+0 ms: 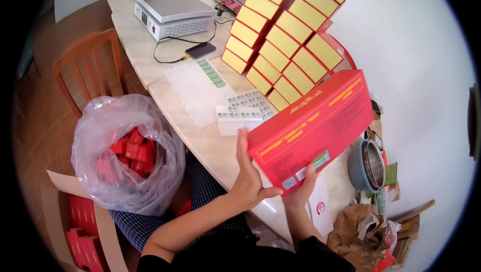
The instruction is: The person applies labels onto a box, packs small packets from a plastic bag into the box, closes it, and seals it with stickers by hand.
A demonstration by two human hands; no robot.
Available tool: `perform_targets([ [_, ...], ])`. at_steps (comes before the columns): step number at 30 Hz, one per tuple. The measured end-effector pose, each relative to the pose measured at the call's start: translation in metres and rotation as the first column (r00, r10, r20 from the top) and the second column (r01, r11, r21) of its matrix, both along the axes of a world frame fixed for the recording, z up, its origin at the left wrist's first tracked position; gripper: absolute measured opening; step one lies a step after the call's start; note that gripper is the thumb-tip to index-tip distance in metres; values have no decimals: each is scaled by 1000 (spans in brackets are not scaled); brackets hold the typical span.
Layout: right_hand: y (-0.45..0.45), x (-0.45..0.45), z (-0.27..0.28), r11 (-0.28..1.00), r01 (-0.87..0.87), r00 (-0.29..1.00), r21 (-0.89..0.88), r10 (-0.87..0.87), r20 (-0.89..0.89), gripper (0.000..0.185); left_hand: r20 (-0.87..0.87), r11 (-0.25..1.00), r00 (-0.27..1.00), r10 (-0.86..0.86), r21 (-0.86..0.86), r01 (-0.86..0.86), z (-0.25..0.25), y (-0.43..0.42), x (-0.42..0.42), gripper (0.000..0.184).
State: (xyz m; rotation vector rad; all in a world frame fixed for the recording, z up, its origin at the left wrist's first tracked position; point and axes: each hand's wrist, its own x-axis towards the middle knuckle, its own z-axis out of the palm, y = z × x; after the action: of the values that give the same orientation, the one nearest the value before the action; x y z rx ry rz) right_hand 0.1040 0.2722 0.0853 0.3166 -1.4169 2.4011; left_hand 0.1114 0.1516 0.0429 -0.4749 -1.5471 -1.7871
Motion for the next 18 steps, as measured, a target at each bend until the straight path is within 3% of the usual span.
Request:
perform_targets([
  [2, 15, -27, 25, 999, 41, 999, 11, -41, -7, 47, 35, 939, 998, -50, -338, 59, 32, -27, -3, 112],
  [3, 22, -49, 43, 995, 95, 991, 39, -91, -95, 46, 46, 933, 992, -116, -338, 125, 39, -34, -4, 94],
  [4, 30, -75, 64, 986, 153, 973, 62, -139, -183, 45, 38, 931, 993, -111, -345, 117, 36, -39, -3, 94],
  [6, 47, -128, 106, 982, 162, 954, 97, -131, -269, 44, 136, 777, 991, -1, -624, 87, 20, -45, 3, 77],
  [7, 60, -156, 126, 992, 101, 974, 76, -83, -212, 44, 175, 798, 984, 18, -596, 91, 10, -44, 9, 61],
  [10, 78, -228, 176, 1000, 22, 994, 5, -21, -105, 41, 256, 750, 965, 62, -650, 124, -29, -49, 20, 54],
  [13, 99, -289, 202, 997, -34, 999, 68, 34, -5, 38, 278, 651, 943, 182, -753, 96, -52, -52, 26, 51],
  [15, 101, -303, 205, 958, 141, 976, 249, -176, 125, 40, 280, 624, 939, 200, -775, 98, -72, -56, 24, 50],
  [16, 97, -303, 203, 960, 139, 978, 243, -172, 120, 40, 284, 603, 935, 215, -791, 101, -78, -58, 22, 50],
  [18, 84, -294, 192, 927, 315, 944, 202, -328, 31, 43, 244, 573, 942, 230, -817, 72, -83, -57, 24, 49],
])
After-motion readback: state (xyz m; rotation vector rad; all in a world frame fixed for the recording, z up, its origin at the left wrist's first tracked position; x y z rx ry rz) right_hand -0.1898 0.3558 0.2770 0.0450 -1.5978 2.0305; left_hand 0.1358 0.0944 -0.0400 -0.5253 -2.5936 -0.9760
